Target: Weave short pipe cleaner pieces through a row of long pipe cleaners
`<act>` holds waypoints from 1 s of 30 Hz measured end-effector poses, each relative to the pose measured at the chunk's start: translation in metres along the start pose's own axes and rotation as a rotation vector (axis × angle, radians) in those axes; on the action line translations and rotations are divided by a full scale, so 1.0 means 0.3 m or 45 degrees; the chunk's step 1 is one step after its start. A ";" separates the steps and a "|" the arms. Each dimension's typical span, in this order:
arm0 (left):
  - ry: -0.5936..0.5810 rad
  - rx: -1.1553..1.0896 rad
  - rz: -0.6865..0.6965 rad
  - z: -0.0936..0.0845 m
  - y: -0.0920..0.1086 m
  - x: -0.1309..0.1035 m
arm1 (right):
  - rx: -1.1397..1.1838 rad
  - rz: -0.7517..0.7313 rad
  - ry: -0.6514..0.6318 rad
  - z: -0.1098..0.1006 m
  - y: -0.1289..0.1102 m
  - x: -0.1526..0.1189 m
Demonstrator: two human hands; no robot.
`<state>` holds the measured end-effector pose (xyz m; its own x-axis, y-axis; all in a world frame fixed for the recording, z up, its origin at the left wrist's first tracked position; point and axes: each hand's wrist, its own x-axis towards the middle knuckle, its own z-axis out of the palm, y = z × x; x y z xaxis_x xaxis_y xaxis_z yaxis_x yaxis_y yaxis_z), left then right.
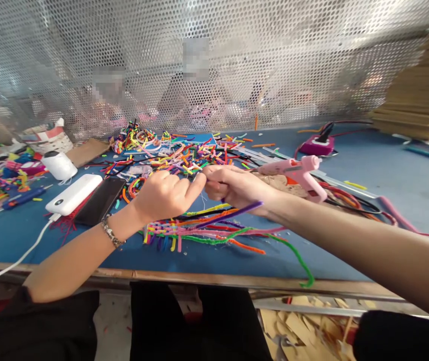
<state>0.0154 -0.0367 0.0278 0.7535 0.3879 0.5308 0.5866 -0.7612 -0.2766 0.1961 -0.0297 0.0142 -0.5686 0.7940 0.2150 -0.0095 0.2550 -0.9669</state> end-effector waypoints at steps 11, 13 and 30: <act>-0.151 0.049 -0.046 -0.131 -0.076 0.040 | 0.025 -0.092 0.191 0.008 -0.042 -0.059; -0.255 0.055 -0.337 -0.127 -0.151 -0.027 | -0.079 -0.084 0.290 -0.037 -0.020 -0.079; -1.084 0.343 -1.147 -0.013 -0.345 -0.336 | -0.160 0.012 0.412 -0.172 0.122 -0.142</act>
<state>-0.1224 0.0011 0.0061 -0.0495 0.9980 -0.0385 0.9551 0.0360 -0.2940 0.2624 -0.0257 -0.0232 -0.2780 0.9254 0.2577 0.1075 0.2966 -0.9489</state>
